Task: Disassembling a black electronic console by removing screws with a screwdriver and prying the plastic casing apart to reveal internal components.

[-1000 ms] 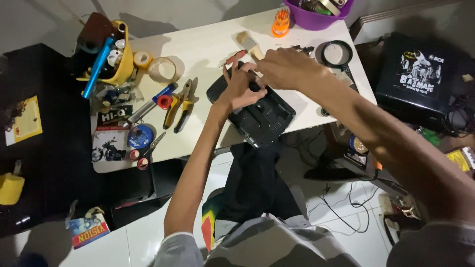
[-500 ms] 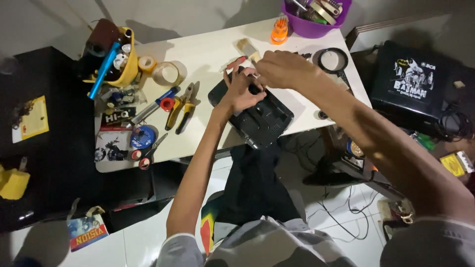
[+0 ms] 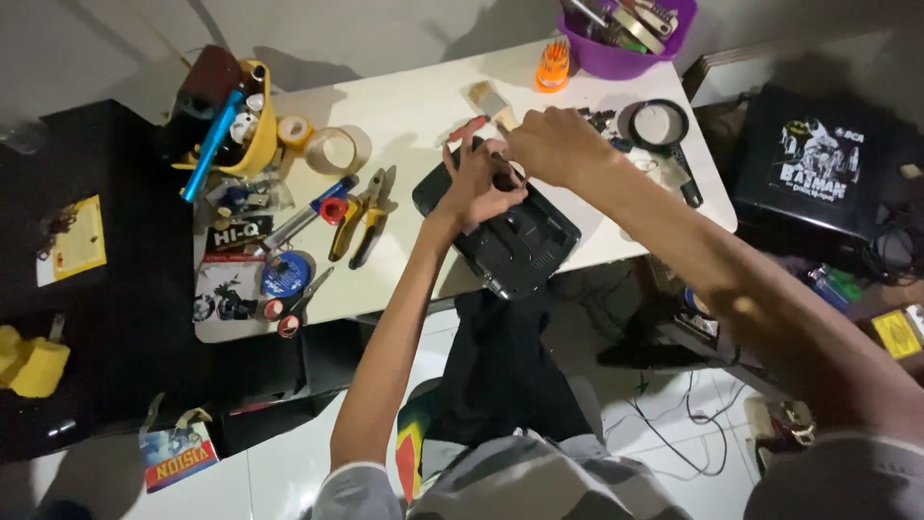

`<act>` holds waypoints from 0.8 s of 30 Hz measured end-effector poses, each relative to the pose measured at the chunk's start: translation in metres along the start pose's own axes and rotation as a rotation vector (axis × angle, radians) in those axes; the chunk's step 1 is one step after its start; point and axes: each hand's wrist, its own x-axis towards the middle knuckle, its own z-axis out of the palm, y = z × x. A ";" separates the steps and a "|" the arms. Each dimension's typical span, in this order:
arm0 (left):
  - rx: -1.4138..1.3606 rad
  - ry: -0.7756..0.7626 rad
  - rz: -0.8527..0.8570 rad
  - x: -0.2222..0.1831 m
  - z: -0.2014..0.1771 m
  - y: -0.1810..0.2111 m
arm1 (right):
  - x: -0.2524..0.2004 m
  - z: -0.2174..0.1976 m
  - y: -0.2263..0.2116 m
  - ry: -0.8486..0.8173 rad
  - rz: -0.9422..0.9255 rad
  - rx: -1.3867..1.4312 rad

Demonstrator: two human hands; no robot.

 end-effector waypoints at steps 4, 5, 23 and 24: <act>-0.025 -0.025 -0.040 0.003 0.003 -0.008 | -0.042 -0.071 -0.011 -0.164 -0.006 0.258; -0.119 -0.005 -0.028 0.001 -0.002 -0.002 | -0.044 -0.082 -0.014 -0.236 0.018 0.253; 0.066 -0.049 -0.018 0.001 -0.004 0.000 | -0.032 -0.053 -0.017 -0.125 0.016 0.195; 0.075 -0.048 -0.001 0.003 -0.003 -0.001 | -0.025 -0.039 -0.012 -0.076 0.023 0.167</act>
